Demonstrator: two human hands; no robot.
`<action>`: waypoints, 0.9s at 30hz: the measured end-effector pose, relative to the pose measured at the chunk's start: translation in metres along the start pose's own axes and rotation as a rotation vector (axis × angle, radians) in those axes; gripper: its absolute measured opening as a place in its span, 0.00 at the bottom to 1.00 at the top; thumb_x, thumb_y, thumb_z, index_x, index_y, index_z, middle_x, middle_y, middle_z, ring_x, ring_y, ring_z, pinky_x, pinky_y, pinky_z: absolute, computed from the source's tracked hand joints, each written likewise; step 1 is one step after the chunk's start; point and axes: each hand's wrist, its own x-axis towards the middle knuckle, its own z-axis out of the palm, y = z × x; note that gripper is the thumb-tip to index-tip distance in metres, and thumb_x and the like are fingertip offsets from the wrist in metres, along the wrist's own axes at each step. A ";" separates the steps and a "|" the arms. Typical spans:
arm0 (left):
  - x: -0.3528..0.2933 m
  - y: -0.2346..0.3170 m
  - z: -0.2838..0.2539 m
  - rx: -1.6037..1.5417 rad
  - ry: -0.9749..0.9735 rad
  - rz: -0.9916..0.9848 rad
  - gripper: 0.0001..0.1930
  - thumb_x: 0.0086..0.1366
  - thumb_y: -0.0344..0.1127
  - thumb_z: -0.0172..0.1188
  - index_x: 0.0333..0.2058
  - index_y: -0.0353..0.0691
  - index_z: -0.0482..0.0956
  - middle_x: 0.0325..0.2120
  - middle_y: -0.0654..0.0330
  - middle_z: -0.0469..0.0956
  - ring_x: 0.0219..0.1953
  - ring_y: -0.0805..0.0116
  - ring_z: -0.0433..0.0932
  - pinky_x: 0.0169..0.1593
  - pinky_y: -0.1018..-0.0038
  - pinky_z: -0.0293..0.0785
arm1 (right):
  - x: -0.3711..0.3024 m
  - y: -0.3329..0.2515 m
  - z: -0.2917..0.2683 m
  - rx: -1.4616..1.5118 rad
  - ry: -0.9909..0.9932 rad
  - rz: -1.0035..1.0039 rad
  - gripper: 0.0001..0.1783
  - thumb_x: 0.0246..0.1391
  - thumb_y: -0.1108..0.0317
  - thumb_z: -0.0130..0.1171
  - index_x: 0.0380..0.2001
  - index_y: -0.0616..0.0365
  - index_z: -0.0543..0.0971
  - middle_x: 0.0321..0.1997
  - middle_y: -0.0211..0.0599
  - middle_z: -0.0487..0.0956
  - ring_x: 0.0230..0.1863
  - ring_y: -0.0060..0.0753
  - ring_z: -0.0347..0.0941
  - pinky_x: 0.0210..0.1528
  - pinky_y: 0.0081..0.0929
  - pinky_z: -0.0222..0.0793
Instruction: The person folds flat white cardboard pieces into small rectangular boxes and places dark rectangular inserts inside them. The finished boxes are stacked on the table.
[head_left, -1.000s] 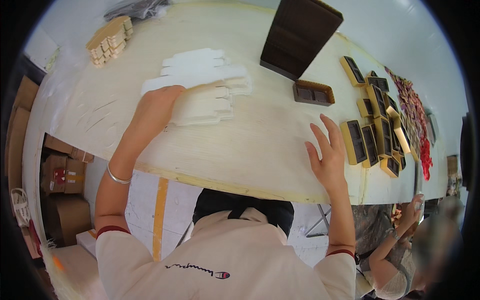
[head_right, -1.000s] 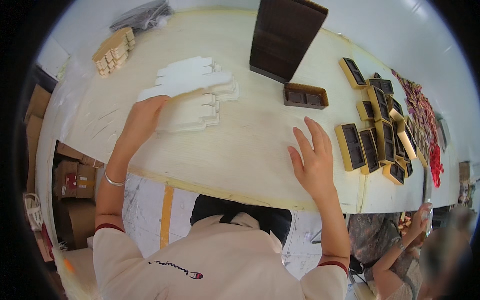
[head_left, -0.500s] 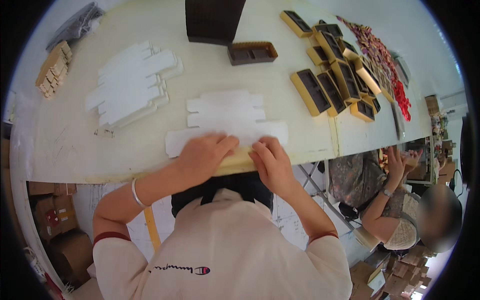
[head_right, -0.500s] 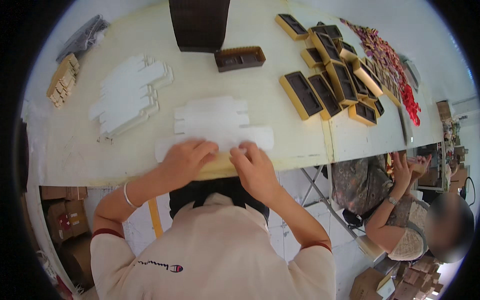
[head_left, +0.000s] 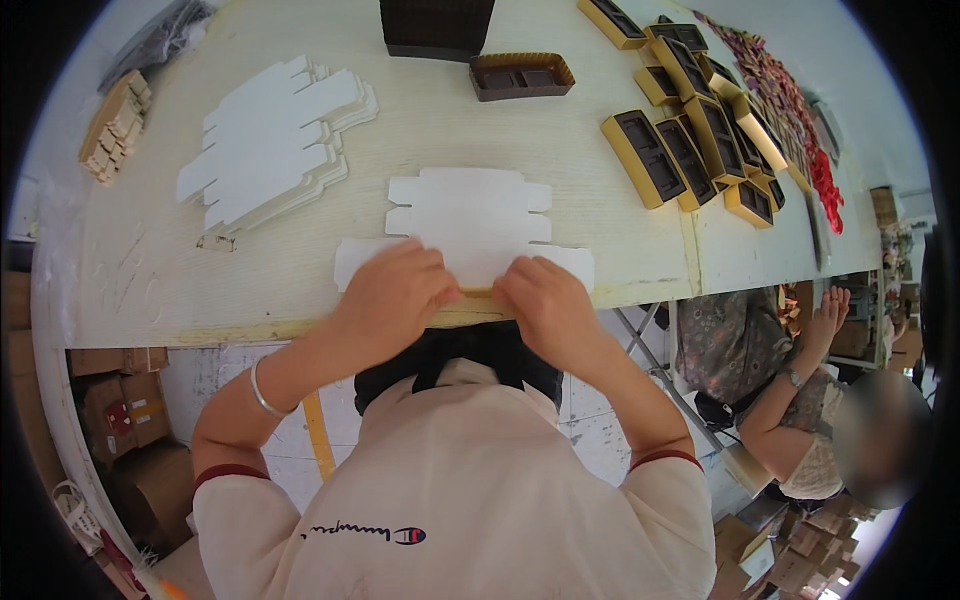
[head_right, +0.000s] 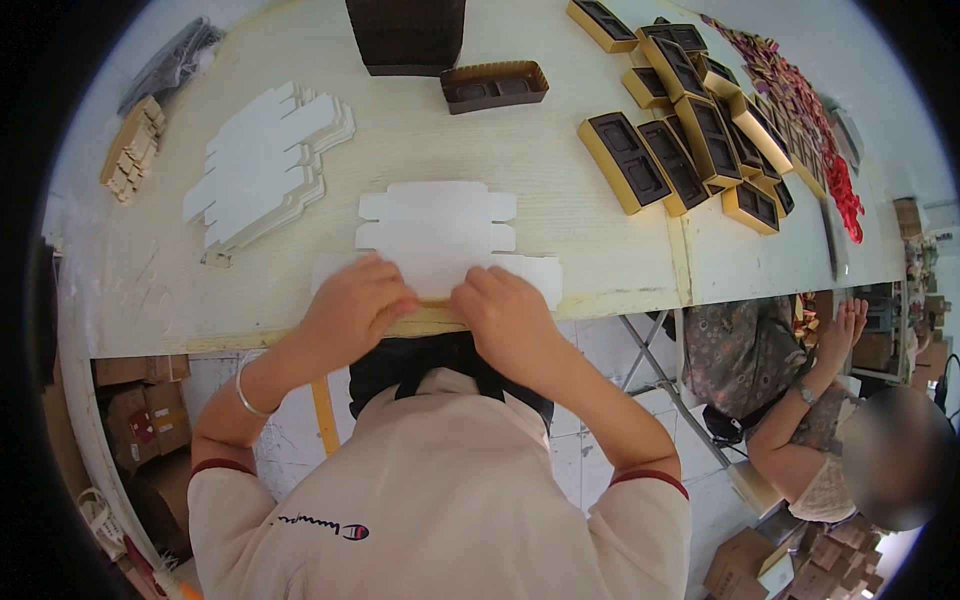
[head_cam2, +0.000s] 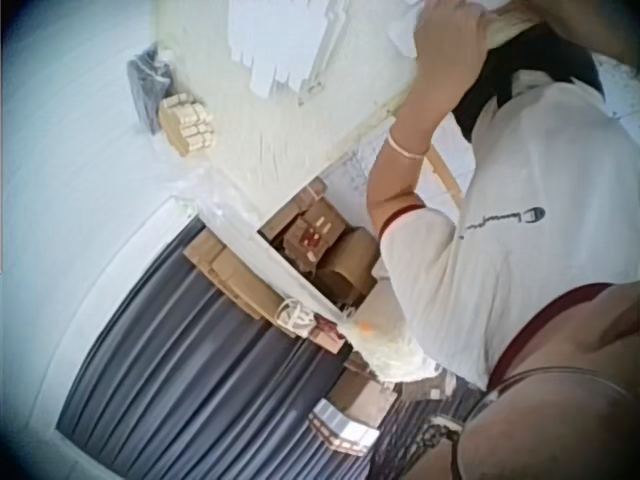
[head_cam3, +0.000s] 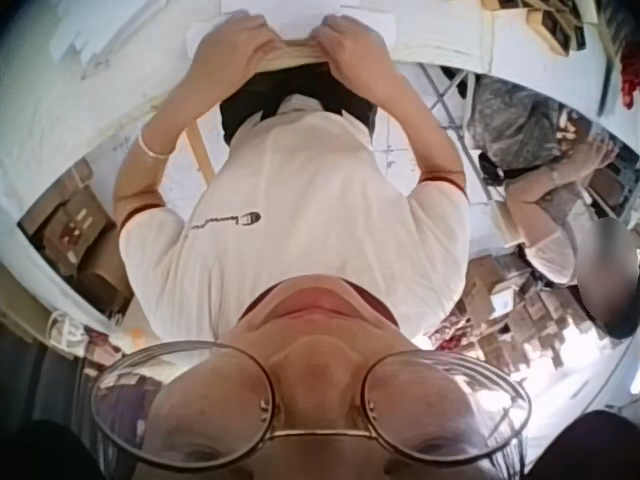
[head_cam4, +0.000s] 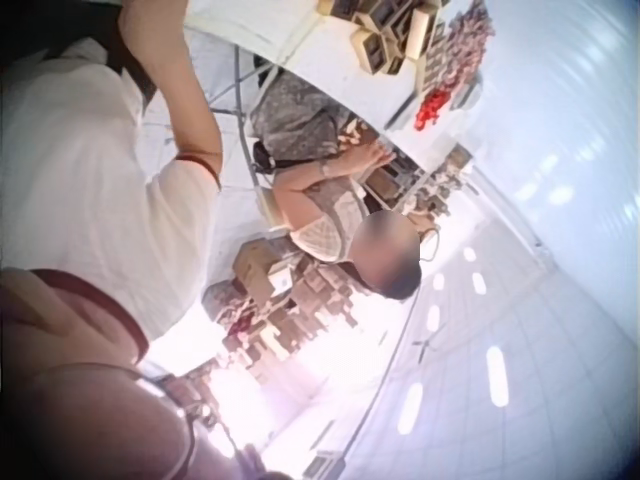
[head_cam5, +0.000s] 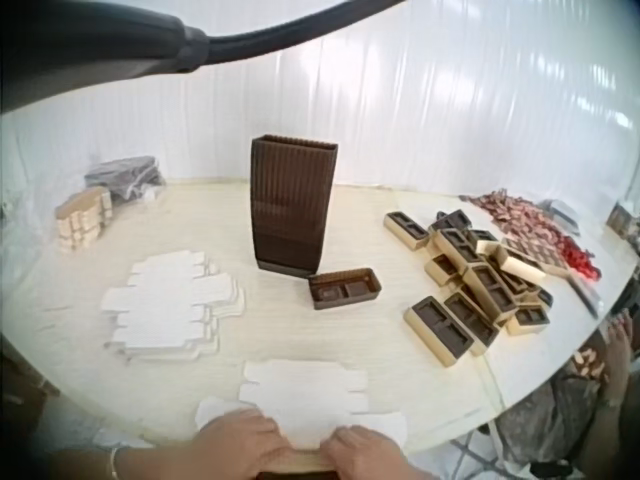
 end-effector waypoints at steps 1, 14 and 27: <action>0.007 -0.001 -0.002 0.073 0.014 0.014 0.06 0.53 0.34 0.65 0.25 0.39 0.79 0.30 0.63 0.70 0.31 0.63 0.69 0.35 0.67 0.67 | 0.006 0.002 0.000 0.045 0.025 0.015 0.10 0.48 0.74 0.59 0.36 0.60 0.76 0.33 0.42 0.75 0.35 0.45 0.73 0.34 0.35 0.69; 0.019 0.002 -0.008 0.013 0.051 -0.242 0.16 0.60 0.32 0.60 0.47 0.38 0.72 0.32 0.55 0.73 0.33 0.57 0.76 0.34 0.67 0.71 | -0.005 -0.022 0.000 1.285 0.044 0.129 0.30 0.57 0.76 0.55 0.63 0.56 0.62 0.59 0.44 0.68 0.53 0.37 0.70 0.55 0.34 0.68; 0.036 -0.026 -0.004 0.254 0.214 -0.004 0.07 0.54 0.31 0.63 0.32 0.41 0.75 0.27 0.63 0.73 0.30 0.63 0.74 0.31 0.69 0.70 | -0.038 -0.001 0.003 -0.218 0.219 -0.368 0.20 0.44 0.57 0.65 0.37 0.60 0.77 0.46 0.38 0.75 0.46 0.39 0.71 0.49 0.36 0.68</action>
